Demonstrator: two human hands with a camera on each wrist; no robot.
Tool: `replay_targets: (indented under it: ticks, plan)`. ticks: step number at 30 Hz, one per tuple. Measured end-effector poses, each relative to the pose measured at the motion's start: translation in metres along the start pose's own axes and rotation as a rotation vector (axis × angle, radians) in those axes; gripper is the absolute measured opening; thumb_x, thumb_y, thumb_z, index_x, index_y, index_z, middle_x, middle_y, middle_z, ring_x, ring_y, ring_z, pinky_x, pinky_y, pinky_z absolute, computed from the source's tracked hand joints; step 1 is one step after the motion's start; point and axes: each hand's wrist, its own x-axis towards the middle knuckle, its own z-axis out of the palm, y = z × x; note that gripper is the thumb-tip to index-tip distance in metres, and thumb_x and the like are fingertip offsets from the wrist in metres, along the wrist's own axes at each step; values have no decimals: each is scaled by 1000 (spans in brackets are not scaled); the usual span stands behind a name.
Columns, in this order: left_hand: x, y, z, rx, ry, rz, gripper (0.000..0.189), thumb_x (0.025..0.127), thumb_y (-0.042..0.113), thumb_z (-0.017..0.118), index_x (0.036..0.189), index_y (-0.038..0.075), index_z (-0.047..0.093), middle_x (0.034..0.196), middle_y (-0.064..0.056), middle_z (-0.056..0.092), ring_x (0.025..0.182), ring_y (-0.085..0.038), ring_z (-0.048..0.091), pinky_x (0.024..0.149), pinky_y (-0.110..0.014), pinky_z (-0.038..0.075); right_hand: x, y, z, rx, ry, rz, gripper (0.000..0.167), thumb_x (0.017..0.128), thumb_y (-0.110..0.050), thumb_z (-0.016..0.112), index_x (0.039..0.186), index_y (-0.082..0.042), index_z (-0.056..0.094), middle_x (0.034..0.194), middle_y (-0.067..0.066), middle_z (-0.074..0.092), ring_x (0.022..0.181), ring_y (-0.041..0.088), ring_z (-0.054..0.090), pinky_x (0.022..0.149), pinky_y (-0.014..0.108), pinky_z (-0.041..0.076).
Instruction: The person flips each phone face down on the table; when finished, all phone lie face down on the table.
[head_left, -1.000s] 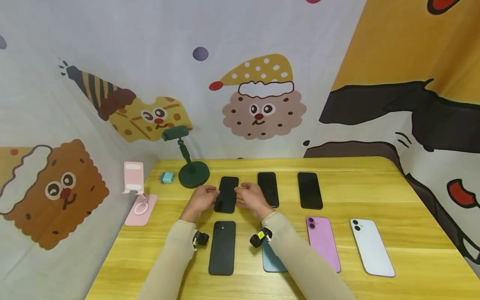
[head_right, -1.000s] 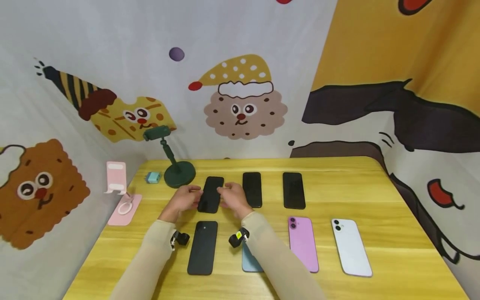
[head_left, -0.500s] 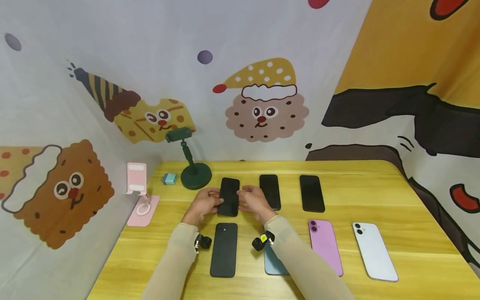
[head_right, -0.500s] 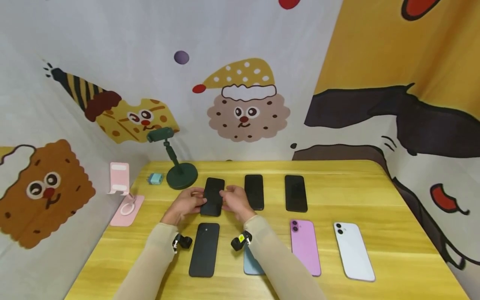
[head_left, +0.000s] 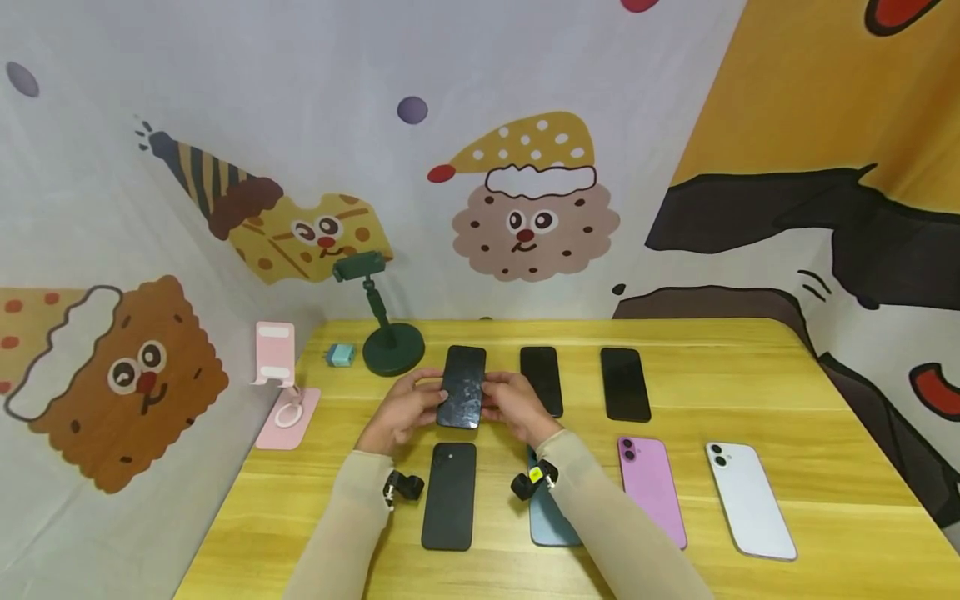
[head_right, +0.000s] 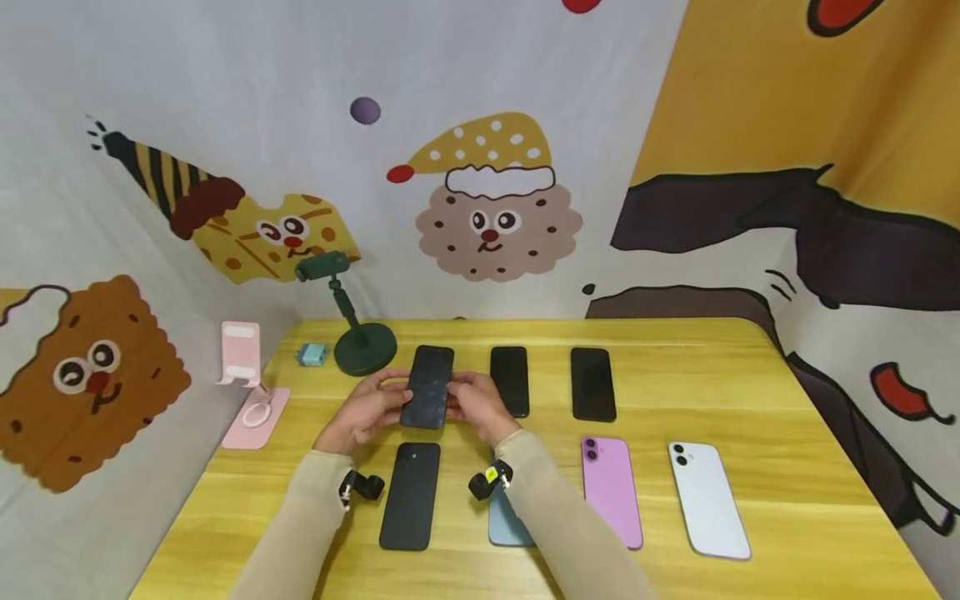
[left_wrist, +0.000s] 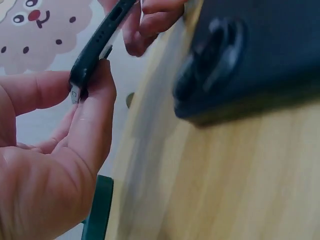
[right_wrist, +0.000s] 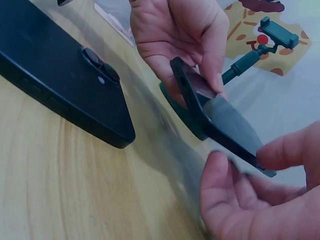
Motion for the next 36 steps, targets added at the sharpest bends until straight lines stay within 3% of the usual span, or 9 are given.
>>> replay_targets:
  ticks: [5, 10, 15, 19, 23, 28, 31, 36]
  plan:
    - [-3, 3, 5, 36, 7, 23, 50, 101, -1, 66, 149, 6, 51, 136, -22, 64, 99, -21, 74, 77, -33, 64, -4, -1, -5, 7, -28, 6, 46, 107, -14, 59, 149, 4, 51, 104, 9, 67, 81, 17, 65, 73, 30, 61]
    - [-7, 8, 14, 182, 42, 50, 50, 103, 13, 71, 150, 8, 56, 140, -20, 66, 114, -28, 73, 86, -38, 64, -9, -7, -8, 38, -30, -1, 44, 107, -17, 63, 148, -1, 56, 115, 10, 69, 88, 18, 69, 76, 32, 62]
    - [-15, 16, 28, 285, -20, 82, 76, 102, 39, 73, 163, 9, 40, 147, -20, 62, 125, -32, 70, 99, -49, 61, -14, -15, -7, 34, -57, -39, 47, 108, -20, 63, 151, -5, 56, 129, 16, 68, 95, 19, 71, 81, 32, 64]
    - [-19, 19, 36, 303, -56, 100, 91, 98, 48, 75, 168, 12, 29, 156, -21, 54, 132, -36, 65, 104, -54, 58, -18, -19, -4, 59, -84, -66, 48, 107, -24, 66, 151, -8, 57, 138, 20, 65, 96, 18, 72, 82, 31, 65]
    - [-22, 20, 38, 254, -113, 102, 89, 101, 47, 72, 169, 14, 25, 162, -19, 47, 140, -38, 58, 108, -57, 55, -19, -18, -1, 86, -102, -76, 47, 105, -29, 70, 148, -13, 61, 138, 17, 65, 97, 17, 73, 78, 31, 65]
    - [-23, 17, 33, 55, -244, 89, 73, 111, 32, 57, 170, 11, 19, 162, -22, 46, 148, -40, 49, 111, -60, 51, -16, -15, 0, 12, -105, -93, 39, 105, -30, 70, 143, -21, 67, 133, 10, 68, 101, 22, 72, 74, 33, 62]
    - [-21, 16, 30, -61, -317, 100, 62, 116, 23, 47, 169, 8, 20, 162, -26, 45, 147, -41, 49, 108, -53, 55, -13, -14, -1, -55, -77, -108, 37, 103, -26, 72, 140, -25, 69, 135, 10, 65, 102, 25, 67, 73, 35, 57]
    - [-17, 13, 24, -135, -370, 119, 54, 117, 14, 39, 168, 9, 25, 163, -28, 42, 140, -32, 57, 100, -39, 61, -7, -15, -3, -109, -48, -102, 41, 101, -13, 72, 140, -25, 68, 138, 14, 60, 100, 25, 63, 74, 37, 57]
